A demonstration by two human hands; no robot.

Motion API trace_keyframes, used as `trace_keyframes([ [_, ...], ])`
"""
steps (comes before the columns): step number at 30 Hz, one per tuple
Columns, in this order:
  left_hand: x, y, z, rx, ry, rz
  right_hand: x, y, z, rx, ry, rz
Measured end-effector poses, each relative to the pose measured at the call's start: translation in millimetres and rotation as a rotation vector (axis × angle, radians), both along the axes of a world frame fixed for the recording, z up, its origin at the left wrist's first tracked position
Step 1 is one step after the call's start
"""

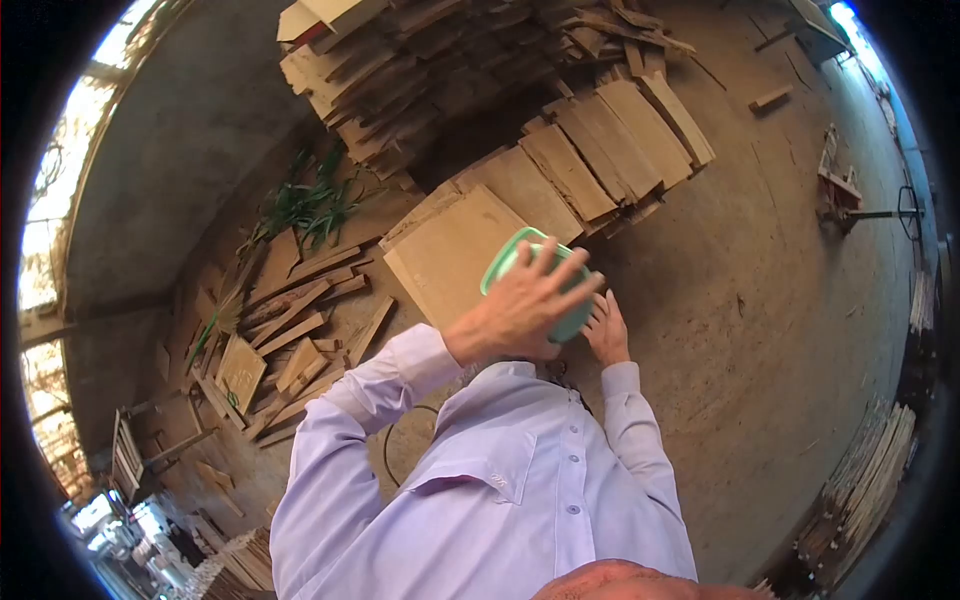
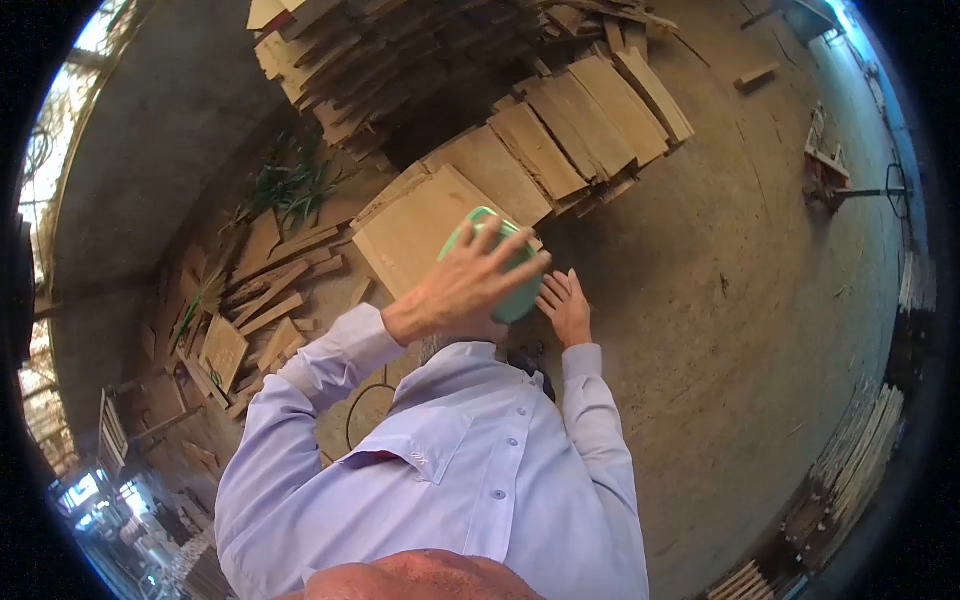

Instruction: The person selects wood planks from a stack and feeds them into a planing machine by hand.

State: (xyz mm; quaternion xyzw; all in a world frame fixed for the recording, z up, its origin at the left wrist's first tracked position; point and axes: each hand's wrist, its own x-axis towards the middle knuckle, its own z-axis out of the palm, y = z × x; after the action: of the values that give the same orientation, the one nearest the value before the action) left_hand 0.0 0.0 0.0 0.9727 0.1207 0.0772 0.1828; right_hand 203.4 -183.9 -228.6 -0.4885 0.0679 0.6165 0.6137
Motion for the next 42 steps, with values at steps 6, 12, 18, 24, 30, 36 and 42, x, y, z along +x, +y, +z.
trace_keyframes([
  [6,-22,53,-83,0.05,0.206,0.082,-14,-181,-65,-0.52,-0.249,-0.069],
  [12,-45,91,-124,-0.047,0.204,0.13,-106,-391,-95,-0.961,-0.182,-0.178],
  [18,-31,92,-114,-0.013,0.24,0.108,-204,-450,-132,-0.789,-0.085,-0.399],
  [24,-33,72,-117,0.046,0.268,0.085,-228,-378,-116,-0.772,-0.229,-0.476],
  [30,0,-32,-108,-0.007,0.181,-0.069,-287,-424,-105,-0.704,-0.207,-0.678],
  [36,-47,-275,-92,-0.907,0.735,-0.861,-400,-521,-69,-0.64,-0.187,-1.026],
  [42,-14,-350,-266,-0.237,1.151,-0.898,-587,-606,-95,-0.84,-0.101,-1.352],
])
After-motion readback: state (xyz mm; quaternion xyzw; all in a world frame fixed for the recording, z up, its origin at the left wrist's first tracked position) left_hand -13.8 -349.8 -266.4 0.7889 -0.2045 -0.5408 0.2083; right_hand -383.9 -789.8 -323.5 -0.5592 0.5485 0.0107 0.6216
